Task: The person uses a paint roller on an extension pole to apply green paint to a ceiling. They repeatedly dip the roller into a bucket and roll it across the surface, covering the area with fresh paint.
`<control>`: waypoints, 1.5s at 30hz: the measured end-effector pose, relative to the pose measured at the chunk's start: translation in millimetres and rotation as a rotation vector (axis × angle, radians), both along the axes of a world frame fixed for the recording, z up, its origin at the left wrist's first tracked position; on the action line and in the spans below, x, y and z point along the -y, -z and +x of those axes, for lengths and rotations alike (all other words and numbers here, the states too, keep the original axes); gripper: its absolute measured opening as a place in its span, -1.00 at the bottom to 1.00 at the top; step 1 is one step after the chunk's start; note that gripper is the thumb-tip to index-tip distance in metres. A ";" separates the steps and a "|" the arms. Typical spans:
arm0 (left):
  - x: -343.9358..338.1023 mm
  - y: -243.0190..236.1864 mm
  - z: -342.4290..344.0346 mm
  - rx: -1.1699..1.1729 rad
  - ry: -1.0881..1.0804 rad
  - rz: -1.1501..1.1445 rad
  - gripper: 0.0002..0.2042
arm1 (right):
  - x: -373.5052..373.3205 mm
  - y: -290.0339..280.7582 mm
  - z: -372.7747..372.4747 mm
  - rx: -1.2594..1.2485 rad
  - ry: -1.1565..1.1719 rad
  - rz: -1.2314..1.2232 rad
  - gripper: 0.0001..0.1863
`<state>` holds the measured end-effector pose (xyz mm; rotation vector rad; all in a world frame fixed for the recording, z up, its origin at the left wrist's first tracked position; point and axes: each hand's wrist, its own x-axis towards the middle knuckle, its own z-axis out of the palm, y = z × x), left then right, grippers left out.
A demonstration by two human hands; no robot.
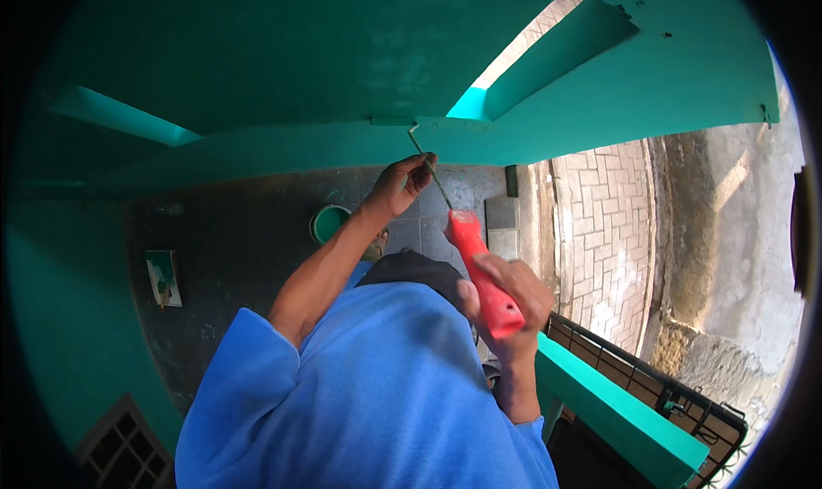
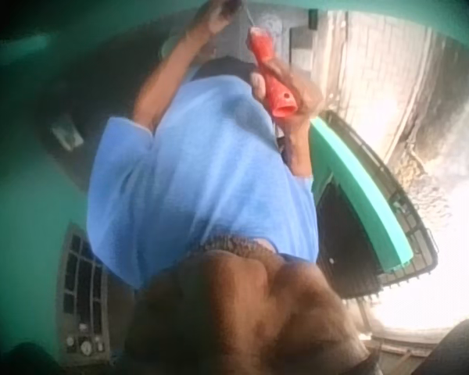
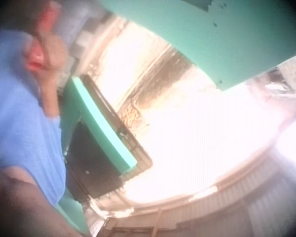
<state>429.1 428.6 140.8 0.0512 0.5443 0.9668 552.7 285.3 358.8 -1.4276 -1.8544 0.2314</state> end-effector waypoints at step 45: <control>-10.1 -20.0 27.3 0.366 -0.056 -0.083 -0.91 | -40.1 -36.2 14.9 -0.170 -0.108 0.220 -0.84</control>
